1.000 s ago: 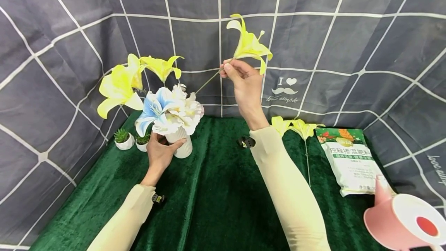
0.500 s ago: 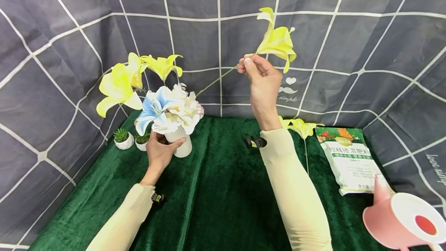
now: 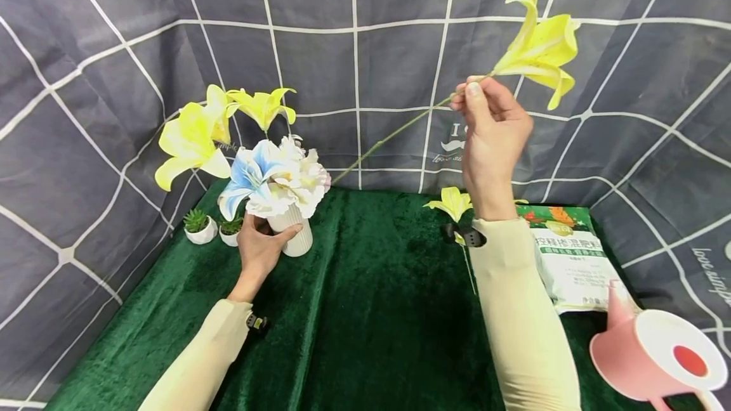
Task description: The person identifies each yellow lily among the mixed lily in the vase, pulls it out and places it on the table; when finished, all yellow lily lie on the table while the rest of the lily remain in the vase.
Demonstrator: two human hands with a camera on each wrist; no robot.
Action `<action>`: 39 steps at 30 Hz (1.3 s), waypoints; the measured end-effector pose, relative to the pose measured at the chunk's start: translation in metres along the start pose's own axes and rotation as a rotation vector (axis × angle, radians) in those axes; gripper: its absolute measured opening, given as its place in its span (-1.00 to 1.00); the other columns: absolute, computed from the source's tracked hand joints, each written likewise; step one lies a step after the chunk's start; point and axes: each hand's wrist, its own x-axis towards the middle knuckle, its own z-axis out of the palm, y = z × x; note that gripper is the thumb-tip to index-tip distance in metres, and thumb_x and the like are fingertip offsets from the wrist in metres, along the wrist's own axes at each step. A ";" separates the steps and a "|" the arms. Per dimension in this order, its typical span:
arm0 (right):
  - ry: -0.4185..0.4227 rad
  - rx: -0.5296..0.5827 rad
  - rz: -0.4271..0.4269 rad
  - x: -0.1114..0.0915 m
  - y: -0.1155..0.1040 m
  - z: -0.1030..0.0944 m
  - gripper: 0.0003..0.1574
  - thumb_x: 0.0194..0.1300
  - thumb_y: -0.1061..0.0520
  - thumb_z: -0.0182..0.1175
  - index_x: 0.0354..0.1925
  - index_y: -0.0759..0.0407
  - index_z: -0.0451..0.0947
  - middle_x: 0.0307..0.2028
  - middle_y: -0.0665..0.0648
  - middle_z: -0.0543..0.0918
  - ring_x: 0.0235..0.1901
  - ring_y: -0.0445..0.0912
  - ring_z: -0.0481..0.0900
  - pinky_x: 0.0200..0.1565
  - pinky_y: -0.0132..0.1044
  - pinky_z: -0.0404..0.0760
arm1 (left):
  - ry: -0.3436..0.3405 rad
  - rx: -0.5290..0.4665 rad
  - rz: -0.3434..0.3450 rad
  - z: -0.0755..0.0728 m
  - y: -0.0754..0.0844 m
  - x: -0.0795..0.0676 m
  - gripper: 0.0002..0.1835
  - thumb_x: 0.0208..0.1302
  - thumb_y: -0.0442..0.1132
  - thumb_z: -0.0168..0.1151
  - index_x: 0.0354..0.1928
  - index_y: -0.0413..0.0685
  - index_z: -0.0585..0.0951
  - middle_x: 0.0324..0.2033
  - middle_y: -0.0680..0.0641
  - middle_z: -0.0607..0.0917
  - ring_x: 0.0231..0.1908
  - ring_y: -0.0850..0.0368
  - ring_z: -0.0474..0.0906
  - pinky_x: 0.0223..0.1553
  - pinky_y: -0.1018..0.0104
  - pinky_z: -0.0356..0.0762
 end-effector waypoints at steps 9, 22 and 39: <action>-0.099 -0.179 -0.002 -0.003 -0.028 -0.027 -0.86 0.18 0.56 0.27 -0.26 0.72 0.59 -0.44 0.33 0.72 -0.51 0.04 0.63 -0.30 -0.26 0.65 | 0.000 0.003 -0.020 0.001 0.000 0.001 -0.30 -0.12 -0.02 0.68 0.06 -0.04 0.53 -0.10 -0.12 0.64 -0.08 -0.04 0.63 -0.03 0.07 0.57; -0.285 -0.962 0.438 -0.023 0.003 -0.078 -0.76 0.28 0.14 0.40 -0.13 0.26 0.77 -0.53 -0.22 0.74 -0.54 -0.32 0.61 -0.34 -0.51 0.57 | -0.006 -0.006 -0.022 0.000 0.000 0.001 -0.28 -0.12 -0.01 0.68 0.07 -0.04 0.52 -0.09 -0.12 0.64 -0.06 -0.04 0.63 0.00 0.05 0.58; -0.337 -1.205 0.744 -0.074 0.101 -0.162 -0.69 0.39 0.15 0.26 -0.09 0.42 0.67 -0.60 -0.19 0.60 -0.54 -0.33 0.57 -0.35 -0.49 0.60 | -0.008 0.015 -0.036 -0.001 0.001 0.001 -0.27 -0.14 0.04 0.68 0.05 -0.05 0.52 -0.10 -0.11 0.64 -0.05 -0.04 0.62 0.00 0.06 0.57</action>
